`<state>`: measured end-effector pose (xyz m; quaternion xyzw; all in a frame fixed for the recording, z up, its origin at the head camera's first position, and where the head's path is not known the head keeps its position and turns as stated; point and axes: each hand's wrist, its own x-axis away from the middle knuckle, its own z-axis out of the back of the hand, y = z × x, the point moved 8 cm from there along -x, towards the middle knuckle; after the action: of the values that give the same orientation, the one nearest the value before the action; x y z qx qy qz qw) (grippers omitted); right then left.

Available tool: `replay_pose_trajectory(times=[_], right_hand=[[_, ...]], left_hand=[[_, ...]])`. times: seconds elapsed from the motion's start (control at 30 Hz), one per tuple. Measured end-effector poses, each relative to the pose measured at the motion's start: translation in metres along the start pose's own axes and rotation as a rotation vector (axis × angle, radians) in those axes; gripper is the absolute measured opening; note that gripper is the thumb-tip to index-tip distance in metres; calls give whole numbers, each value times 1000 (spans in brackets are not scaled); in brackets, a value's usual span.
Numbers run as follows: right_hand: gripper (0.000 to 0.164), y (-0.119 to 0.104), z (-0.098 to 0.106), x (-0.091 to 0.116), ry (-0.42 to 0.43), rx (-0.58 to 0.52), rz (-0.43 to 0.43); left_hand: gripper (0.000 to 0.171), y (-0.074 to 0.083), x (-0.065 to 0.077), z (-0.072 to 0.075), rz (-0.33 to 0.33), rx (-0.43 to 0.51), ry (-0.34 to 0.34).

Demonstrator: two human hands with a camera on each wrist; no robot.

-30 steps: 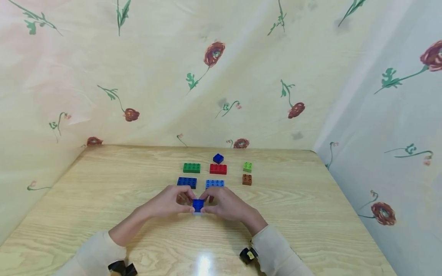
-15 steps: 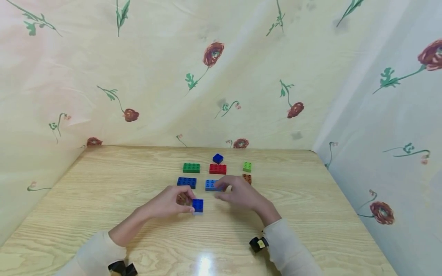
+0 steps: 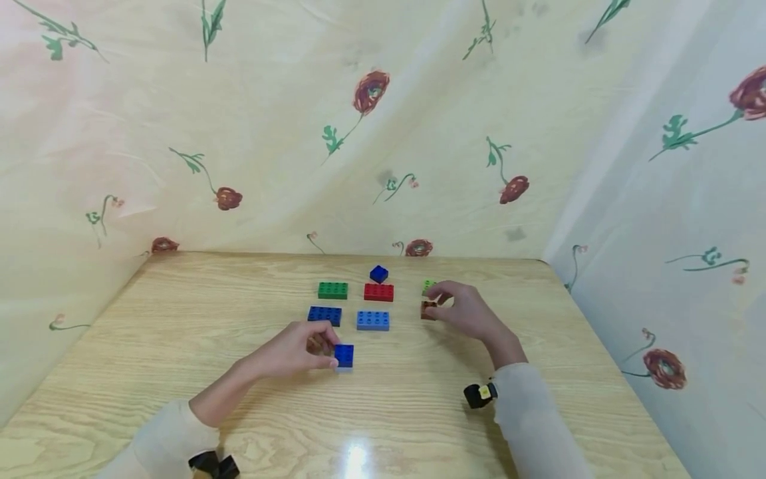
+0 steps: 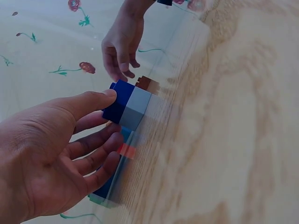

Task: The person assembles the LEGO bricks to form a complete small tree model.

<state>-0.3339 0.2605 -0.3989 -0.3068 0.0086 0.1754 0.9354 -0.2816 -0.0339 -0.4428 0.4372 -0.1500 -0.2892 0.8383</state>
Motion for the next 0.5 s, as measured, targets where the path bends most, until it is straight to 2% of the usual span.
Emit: replay_pose_trajectory(times=[0.23, 0.5], right_hand=[[33, 28, -1, -1, -49, -26, -69], [33, 45, -10, -6, -92, -19, -87]], left_hand=[[24, -1, 0, -1, 1, 7, -3], [23, -1, 1, -1, 4, 33, -4]])
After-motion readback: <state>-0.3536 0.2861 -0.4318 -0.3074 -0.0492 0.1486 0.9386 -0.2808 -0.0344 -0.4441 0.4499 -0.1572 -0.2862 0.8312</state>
